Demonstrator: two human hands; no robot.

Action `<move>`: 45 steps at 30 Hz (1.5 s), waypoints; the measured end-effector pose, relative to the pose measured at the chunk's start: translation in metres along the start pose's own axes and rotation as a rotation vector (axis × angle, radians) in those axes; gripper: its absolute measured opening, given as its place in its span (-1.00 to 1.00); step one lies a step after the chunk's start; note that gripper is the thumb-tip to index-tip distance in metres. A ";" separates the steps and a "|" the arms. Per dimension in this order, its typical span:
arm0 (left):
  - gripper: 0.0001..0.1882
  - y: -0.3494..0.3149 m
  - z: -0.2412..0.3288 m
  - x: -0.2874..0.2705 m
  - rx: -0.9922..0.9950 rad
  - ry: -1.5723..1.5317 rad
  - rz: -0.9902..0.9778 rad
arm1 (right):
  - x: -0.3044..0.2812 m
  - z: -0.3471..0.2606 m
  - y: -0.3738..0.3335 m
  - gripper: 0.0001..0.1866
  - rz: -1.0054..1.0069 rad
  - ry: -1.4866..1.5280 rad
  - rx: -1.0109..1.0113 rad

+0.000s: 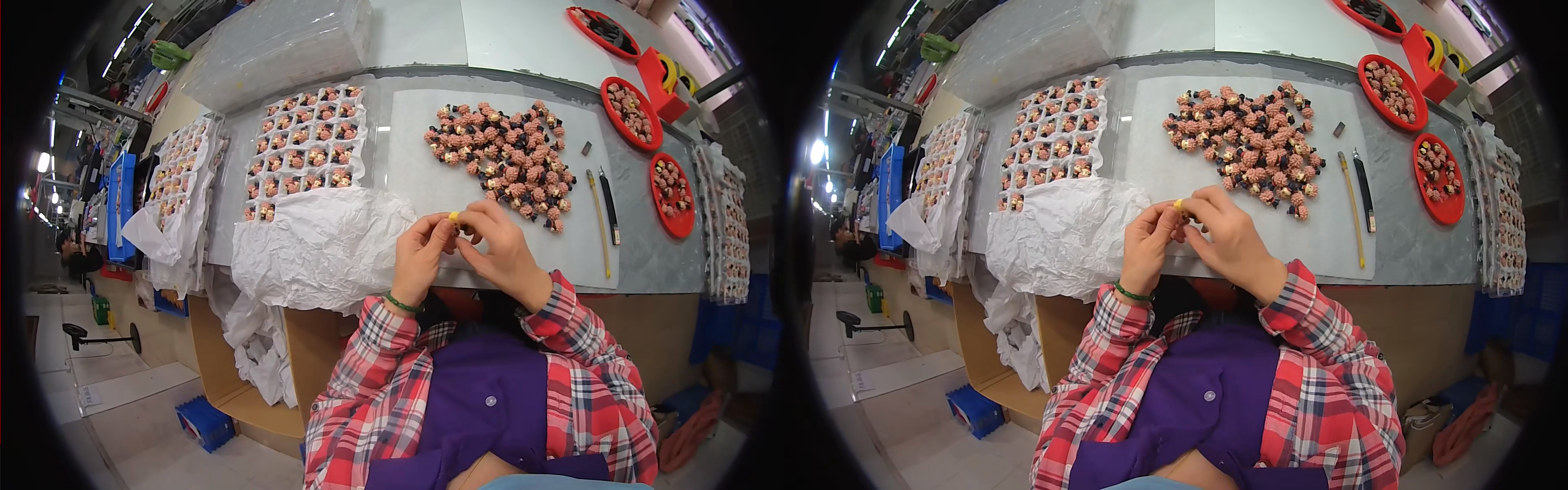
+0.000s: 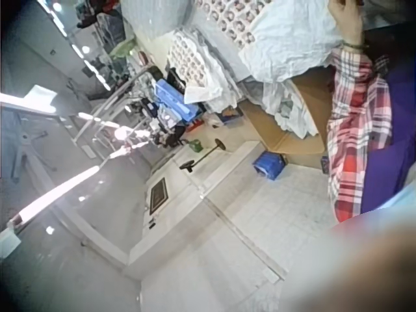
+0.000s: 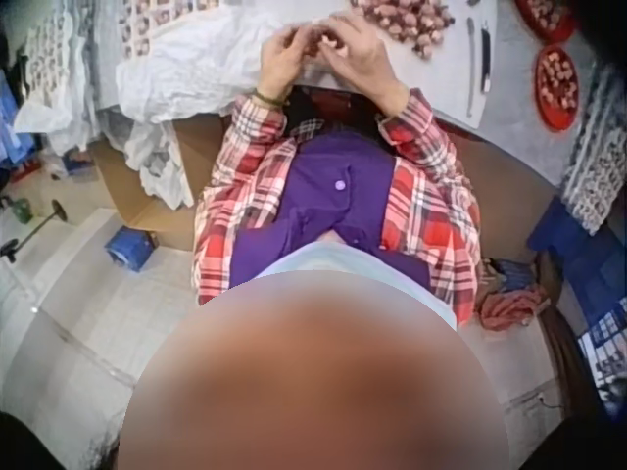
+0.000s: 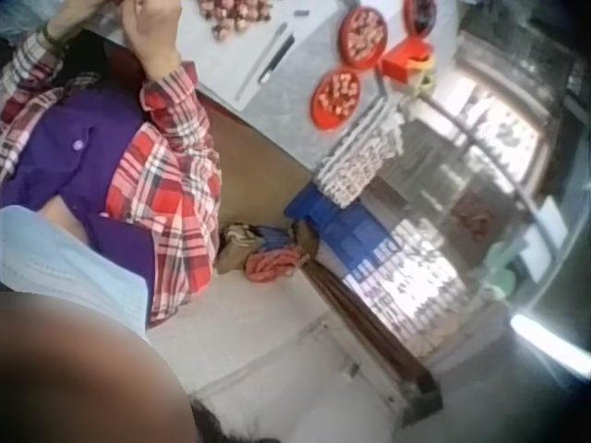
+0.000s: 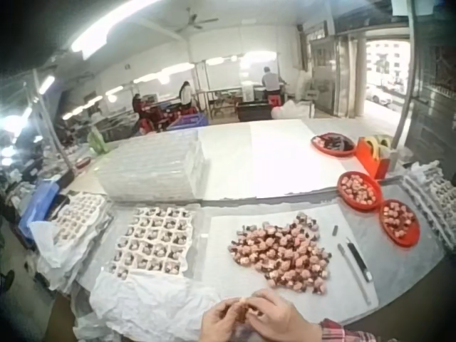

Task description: Assembling small doll heads by attaching yellow hair components and placing them into a tray.

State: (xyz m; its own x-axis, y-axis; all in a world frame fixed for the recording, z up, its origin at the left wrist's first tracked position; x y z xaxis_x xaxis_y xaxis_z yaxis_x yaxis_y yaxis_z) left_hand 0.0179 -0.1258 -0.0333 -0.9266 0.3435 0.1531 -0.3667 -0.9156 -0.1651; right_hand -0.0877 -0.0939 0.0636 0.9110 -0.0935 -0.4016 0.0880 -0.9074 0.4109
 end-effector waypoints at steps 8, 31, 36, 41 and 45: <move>-0.68 -0.011 0.030 0.016 0.223 0.031 -0.076 | 0.005 0.063 -0.035 -0.65 0.081 0.801 0.481; -0.68 -0.011 0.002 0.014 -0.196 -0.455 0.009 | -0.015 0.029 0.050 -0.70 0.110 -0.704 -0.198; -0.69 -0.007 -0.002 0.007 -0.138 -0.417 0.001 | -0.002 0.002 0.028 -0.63 0.009 -0.157 -0.091; -0.69 -0.009 -0.012 0.013 -0.168 -0.287 -0.100 | -0.001 -0.001 0.003 -0.52 -0.023 0.091 -0.109; -0.72 -0.009 -0.001 0.015 -0.064 -0.187 -0.103 | -0.007 0.047 -0.017 -0.48 0.087 0.482 0.295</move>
State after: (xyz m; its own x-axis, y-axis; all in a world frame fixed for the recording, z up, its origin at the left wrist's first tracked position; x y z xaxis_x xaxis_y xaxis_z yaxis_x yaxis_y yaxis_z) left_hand 0.0073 -0.1121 -0.0302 -0.8546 0.3839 0.3497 -0.4684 -0.8606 -0.1997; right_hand -0.1142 -0.0968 0.0213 0.9967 -0.0387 0.0709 -0.0491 -0.9872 0.1517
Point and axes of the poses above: each hand's wrist, its own y-axis towards the middle knuckle, its own x-axis out of the palm, z = x × y, the point moved 10 cm from there along y, towards the middle knuckle, and after that the axes turned 9 degrees about y, right-handed, at the moved point
